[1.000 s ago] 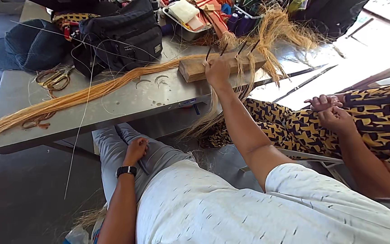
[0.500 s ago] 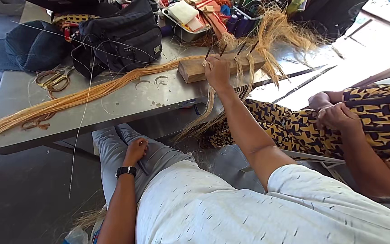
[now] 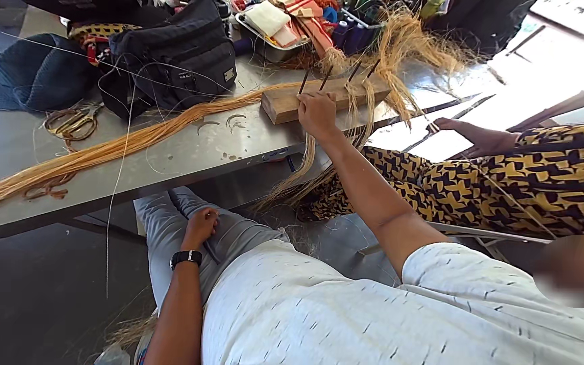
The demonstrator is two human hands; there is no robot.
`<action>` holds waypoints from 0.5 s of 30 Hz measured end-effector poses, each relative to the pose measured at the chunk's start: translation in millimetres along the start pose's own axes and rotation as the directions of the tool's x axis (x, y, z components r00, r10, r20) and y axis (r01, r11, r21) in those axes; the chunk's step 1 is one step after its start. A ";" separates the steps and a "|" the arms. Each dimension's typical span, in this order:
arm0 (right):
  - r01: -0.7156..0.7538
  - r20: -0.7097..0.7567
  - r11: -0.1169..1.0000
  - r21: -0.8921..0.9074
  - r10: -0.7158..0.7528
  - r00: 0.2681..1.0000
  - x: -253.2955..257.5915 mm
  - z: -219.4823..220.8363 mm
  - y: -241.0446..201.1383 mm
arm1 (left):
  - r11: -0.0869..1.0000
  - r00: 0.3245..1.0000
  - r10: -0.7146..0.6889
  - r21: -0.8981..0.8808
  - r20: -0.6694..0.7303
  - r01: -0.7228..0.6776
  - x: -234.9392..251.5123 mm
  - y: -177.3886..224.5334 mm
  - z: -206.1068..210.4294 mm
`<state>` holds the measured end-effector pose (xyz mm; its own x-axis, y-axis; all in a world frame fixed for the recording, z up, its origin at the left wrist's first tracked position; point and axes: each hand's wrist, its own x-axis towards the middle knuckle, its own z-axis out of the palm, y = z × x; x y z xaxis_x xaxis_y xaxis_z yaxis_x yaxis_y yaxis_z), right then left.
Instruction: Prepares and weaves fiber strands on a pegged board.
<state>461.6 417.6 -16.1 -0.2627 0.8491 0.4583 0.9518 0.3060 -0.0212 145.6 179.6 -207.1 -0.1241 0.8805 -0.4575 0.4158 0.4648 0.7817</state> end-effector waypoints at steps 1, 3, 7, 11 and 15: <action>0.009 0.000 1.000 -0.002 -0.009 1.000 -0.5 0.0 0.9 | 1.000 1.000 -0.003 0.000 0.001 0.003 -0.2 0.4 -0.1; 0.018 0.007 1.000 0.007 -0.018 1.000 -2.7 -0.1 2.8 | 1.000 1.000 -0.012 0.000 0.005 0.012 -0.8 1.2 -0.9; 0.006 -0.004 1.000 0.025 -0.006 1.000 -5.2 -1.3 3.0 | 1.000 1.000 -0.016 -0.012 0.004 0.016 -1.9 0.7 -1.8; -0.013 0.022 1.000 -0.011 0.014 1.000 -3.6 -2.8 1.5 | 1.000 1.000 -0.014 -0.005 0.005 0.014 -1.3 0.9 -1.1; -0.006 0.037 1.000 0.016 0.006 0.999 -12.0 -7.6 2.0 | 1.000 1.000 -0.017 -0.011 0.005 0.017 -1.1 0.4 -1.3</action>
<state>467.8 404.8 -15.0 -0.2629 0.8662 0.4249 0.9508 0.3075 -0.0387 144.8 178.9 -205.7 -0.1271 0.8718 -0.4731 0.4035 0.4811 0.7782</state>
